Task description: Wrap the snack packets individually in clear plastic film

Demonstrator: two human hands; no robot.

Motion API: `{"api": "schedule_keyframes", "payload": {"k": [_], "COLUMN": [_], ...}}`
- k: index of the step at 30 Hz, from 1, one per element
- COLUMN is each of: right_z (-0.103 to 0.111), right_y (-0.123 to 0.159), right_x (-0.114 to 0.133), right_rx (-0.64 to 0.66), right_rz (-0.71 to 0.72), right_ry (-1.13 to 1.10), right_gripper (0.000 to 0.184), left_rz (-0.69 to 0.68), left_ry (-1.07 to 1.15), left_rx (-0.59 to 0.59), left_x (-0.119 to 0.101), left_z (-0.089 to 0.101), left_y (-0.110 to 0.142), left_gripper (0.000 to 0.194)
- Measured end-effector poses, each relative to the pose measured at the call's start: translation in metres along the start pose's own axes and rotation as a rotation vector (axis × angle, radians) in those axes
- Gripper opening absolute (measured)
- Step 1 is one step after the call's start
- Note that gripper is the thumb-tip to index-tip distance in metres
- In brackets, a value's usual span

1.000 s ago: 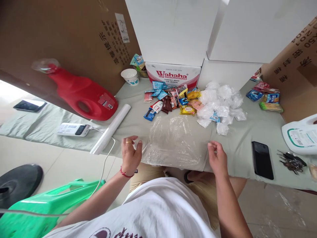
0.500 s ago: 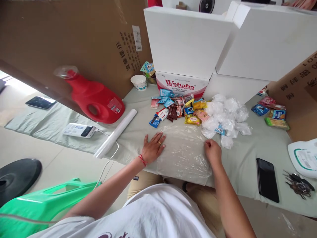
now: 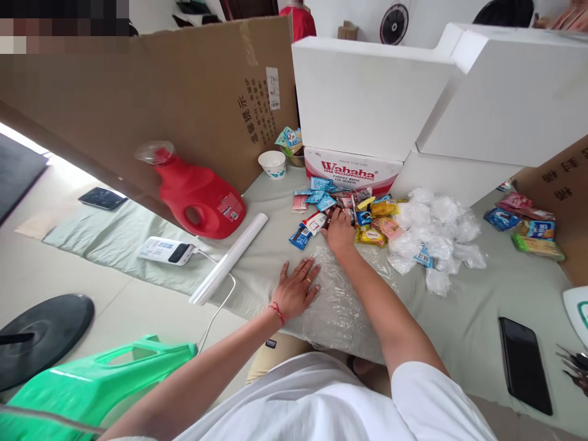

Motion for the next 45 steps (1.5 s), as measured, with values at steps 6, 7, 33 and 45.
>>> {"api": "schedule_keyframes", "payload": {"k": [6,7,33,45], "right_z": [0.018,0.023,-0.012,-0.007], "right_y": [0.019,0.029,0.181,0.175], "right_x": [-0.051,-0.066,-0.059,-0.076], "right_rx": [-0.059,-0.063,0.078,0.111], "right_rz": [-0.012,-0.023,0.487,0.445], "right_ry": [-0.058,-0.069,-0.085,-0.101], "right_gripper": [0.038,0.037,0.047,0.055], "left_rz": [-0.012,-0.013,0.021,0.025], "left_ry": [0.024,0.035,0.047,0.016], "left_rx": [-0.017,-0.019,0.028,0.026], "left_x": [-0.003,-0.003,-0.005,-0.005], "left_z": [0.003,0.004,0.0,0.002], "left_y": [0.0,0.0,-0.002,-0.002], "left_gripper": [0.056,0.056,0.056,0.056]}}
Point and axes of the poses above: each hand's wrist, its own y-axis away from the middle knuckle, its own z-axis out of the back of the hand, x = y × z, the point moved 8 cm from there along -y, towards the middle knuckle, and after that the axes turned 15 degrees about y, right-handed, at the moved point
